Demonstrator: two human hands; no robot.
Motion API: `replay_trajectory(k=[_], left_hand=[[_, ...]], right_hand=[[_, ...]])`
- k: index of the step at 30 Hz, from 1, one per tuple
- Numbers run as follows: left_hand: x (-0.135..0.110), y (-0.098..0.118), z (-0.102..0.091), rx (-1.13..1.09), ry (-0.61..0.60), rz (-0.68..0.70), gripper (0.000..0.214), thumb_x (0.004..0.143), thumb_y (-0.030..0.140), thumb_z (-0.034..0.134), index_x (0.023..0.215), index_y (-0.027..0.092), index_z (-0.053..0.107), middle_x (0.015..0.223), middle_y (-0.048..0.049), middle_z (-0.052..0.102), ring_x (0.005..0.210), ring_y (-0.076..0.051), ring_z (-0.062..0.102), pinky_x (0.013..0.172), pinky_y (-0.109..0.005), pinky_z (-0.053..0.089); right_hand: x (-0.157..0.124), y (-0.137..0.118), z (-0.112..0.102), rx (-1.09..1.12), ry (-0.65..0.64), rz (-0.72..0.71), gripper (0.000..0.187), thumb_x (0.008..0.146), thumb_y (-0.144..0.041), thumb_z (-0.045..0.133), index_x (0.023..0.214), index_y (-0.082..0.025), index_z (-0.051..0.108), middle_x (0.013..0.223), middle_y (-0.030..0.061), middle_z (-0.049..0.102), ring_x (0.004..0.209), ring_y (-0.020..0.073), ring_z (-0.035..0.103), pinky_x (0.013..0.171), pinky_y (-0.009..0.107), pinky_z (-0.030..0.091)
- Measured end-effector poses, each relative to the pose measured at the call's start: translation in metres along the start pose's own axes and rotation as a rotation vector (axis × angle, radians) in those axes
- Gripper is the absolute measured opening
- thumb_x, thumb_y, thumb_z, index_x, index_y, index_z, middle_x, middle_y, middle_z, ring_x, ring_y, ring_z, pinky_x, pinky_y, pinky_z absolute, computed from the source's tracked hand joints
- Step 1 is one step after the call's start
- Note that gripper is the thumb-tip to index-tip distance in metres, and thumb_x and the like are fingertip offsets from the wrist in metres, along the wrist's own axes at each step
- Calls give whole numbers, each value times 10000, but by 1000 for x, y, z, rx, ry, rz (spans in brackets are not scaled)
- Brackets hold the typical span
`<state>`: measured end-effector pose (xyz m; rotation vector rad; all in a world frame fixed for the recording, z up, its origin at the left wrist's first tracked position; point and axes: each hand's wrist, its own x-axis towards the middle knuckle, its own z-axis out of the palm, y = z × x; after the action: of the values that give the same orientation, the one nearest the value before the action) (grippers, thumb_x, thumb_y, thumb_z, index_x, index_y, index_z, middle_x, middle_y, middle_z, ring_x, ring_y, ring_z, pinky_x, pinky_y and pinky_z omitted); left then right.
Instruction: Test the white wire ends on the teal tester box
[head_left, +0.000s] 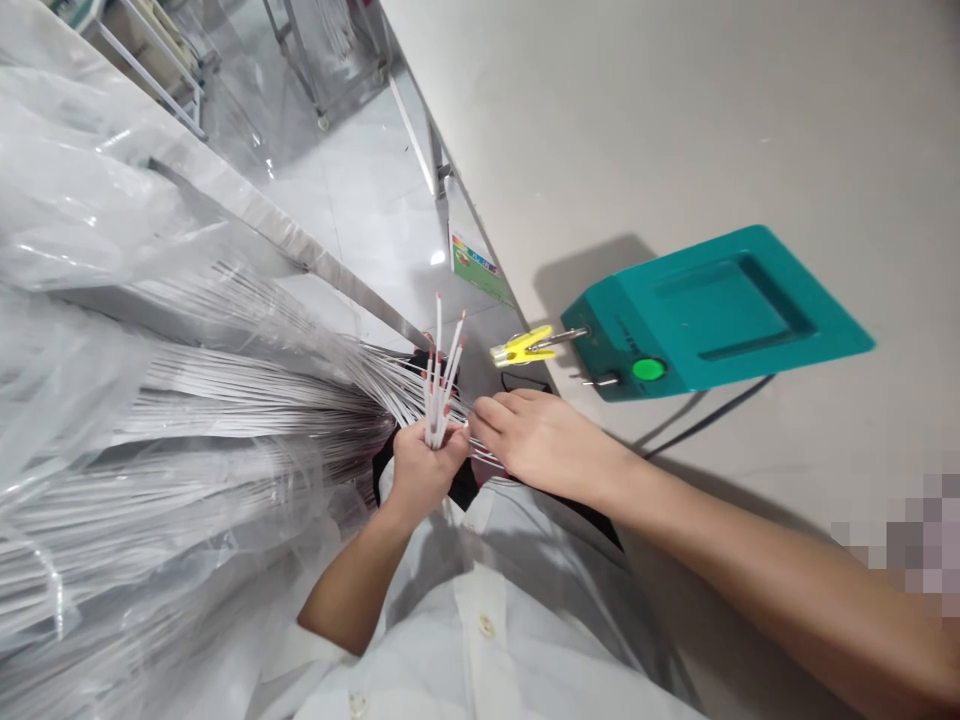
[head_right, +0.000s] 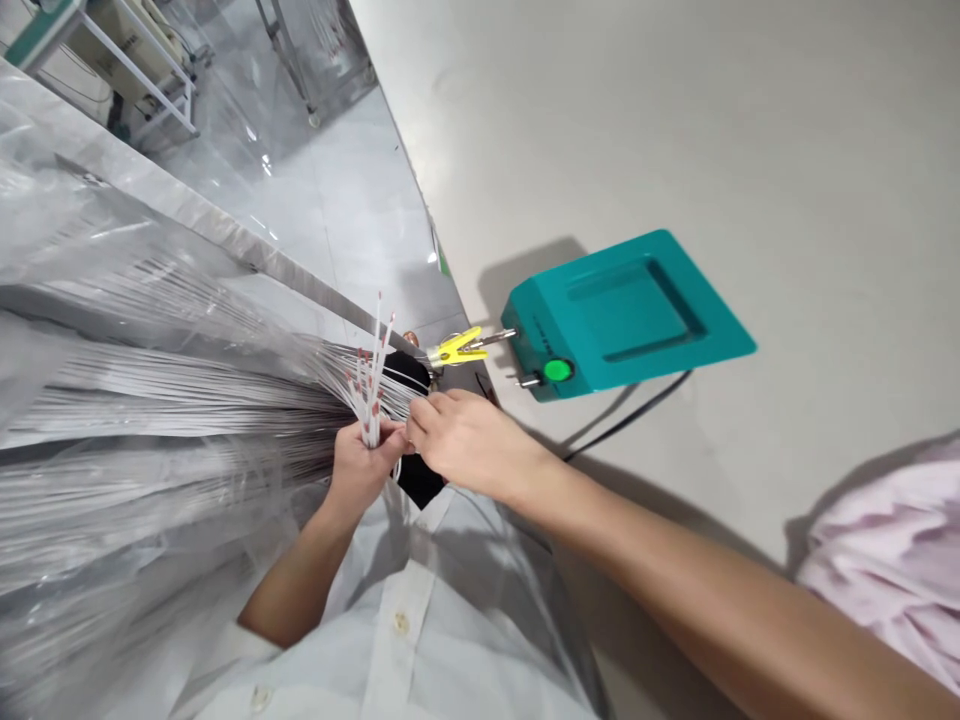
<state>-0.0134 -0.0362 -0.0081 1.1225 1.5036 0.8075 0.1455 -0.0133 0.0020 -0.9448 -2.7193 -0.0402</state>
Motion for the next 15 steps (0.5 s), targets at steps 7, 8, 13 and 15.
replay_trajectory(k=[7,8,13,15], left_hand=[[-4,7,-2,-103,161,-45,162,704,289,644,658,136,673,529,-4,608,468,-91,492,496,-219,389],[-4,8,-4,-108,156,-46,171,711,301,643,678,138,682,536,-5,614,457,-85,481,489,-217,383],[-8,8,-7,-87,48,-1,179,716,308,647,723,140,707,578,-24,643,479,-93,495,503,-223,400],[-8,6,-7,-73,-12,39,170,713,294,648,711,135,711,605,-39,655,540,-114,529,548,-234,423]], right_hand=[[-2,-1,-3,311,-78,262,156,800,-133,474,773,-177,621,757,37,625,598,125,556,543,262,338],[-2,-2,-2,374,-38,336,172,820,-152,456,806,-179,625,780,40,636,630,129,577,551,253,361],[0,-5,6,712,182,472,206,880,-272,454,890,-174,635,847,61,662,750,140,616,656,246,458],[-1,-3,7,738,176,407,235,891,-258,436,821,-178,646,774,45,649,696,123,604,621,230,449]])
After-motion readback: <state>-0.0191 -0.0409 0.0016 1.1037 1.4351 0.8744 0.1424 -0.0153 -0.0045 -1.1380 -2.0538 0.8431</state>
